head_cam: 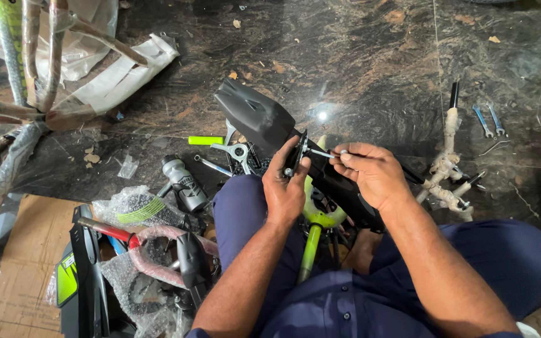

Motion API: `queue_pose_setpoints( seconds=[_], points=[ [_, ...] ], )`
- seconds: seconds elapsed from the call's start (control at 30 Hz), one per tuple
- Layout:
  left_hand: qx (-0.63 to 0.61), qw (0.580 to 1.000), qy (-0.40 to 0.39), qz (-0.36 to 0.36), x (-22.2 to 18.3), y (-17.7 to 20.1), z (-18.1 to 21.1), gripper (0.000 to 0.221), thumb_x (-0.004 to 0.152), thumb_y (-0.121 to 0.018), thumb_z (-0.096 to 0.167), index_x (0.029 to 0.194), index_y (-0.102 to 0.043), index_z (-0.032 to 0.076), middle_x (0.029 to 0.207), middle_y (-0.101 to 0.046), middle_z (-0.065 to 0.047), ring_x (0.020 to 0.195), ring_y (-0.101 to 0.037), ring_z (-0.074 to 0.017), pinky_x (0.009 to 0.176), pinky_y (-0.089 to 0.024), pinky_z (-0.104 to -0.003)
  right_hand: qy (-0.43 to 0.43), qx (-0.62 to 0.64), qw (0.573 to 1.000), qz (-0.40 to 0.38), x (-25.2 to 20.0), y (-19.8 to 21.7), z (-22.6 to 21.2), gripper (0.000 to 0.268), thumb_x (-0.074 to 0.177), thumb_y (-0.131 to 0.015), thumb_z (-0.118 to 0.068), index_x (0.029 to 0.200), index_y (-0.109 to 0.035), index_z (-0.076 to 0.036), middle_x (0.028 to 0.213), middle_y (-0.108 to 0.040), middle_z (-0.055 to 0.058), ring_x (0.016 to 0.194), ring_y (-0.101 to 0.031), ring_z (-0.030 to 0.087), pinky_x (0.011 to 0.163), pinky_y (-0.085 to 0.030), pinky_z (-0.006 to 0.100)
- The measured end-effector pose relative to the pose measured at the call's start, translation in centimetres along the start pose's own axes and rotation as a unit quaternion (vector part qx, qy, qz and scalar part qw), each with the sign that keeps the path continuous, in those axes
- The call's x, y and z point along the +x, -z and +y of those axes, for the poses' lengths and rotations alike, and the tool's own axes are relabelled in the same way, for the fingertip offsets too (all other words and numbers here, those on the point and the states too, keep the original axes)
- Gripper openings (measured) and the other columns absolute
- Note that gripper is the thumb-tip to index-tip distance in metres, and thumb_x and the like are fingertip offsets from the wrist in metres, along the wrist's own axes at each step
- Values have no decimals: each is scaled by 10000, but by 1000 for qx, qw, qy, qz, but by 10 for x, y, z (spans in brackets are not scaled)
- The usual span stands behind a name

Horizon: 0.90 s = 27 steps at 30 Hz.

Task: The person assembles a black plastic bicycle fender by sliding it onto a metal bracket and securing it with a bolt and nut before attaching a fork to the bicycle frame.

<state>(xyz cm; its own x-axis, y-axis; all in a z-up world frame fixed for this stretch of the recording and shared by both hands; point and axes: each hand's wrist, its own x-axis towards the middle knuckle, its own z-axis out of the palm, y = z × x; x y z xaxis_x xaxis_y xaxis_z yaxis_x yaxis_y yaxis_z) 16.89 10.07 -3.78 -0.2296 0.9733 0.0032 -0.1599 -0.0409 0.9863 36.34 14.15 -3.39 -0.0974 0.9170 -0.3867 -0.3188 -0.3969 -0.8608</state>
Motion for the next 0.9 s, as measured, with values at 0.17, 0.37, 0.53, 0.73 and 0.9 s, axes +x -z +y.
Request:
queue_pose_setpoints(
  seconds=[0.17, 0.37, 0.53, 0.73, 0.9],
  points=[
    [27, 999, -42, -1, -1, -2, 4, 448, 947, -730, 84, 1383, -626, 69, 1227, -702, -60, 1084, -650, -125, 953, -534, -281, 46, -89, 995, 19, 1, -9, 7, 266, 976, -642, -44, 1216, -720, 41, 1014, -732, 106, 861, -688, 174, 804, -585, 303],
    [59, 996, -60, 14, -1, -1, 5, 438, 954, -731, 111, 1376, -627, 60, 1234, -715, -91, 1125, -670, -161, 980, -530, -306, 80, -93, 992, -3, -9, -13, 11, 295, 952, -641, -31, 1221, -697, 77, 1048, -754, 139, 880, -733, 192, 800, -604, 305],
    [61, 995, -74, 7, -1, -1, 4, 439, 964, -723, 130, 1384, -617, 60, 1234, -708, -99, 1130, -676, -171, 983, -533, -309, 68, -78, 995, 3, -14, -17, 12, 303, 973, -634, -61, 1242, -691, 66, 1048, -755, 140, 878, -731, 192, 805, -603, 300],
    [45, 996, -67, 23, -1, -2, 1, 437, 976, -714, 132, 1393, -604, 58, 1289, -699, -101, 1161, -664, -163, 998, -530, -314, 62, -32, 998, 1, -11, -13, 20, 278, 969, -659, -50, 1214, -698, 75, 1012, -749, 149, 849, -713, 197, 771, -580, 303],
    [27, 998, -50, 2, 0, -2, 0, 454, 969, -710, 146, 1403, -601, 66, 1267, -707, -96, 1153, -665, -160, 1002, -535, -317, 74, 0, 997, -9, -10, -15, 21, 261, 960, -676, -35, 1193, -701, 79, 997, -750, 141, 838, -709, 195, 754, -572, 300]
  ],
)
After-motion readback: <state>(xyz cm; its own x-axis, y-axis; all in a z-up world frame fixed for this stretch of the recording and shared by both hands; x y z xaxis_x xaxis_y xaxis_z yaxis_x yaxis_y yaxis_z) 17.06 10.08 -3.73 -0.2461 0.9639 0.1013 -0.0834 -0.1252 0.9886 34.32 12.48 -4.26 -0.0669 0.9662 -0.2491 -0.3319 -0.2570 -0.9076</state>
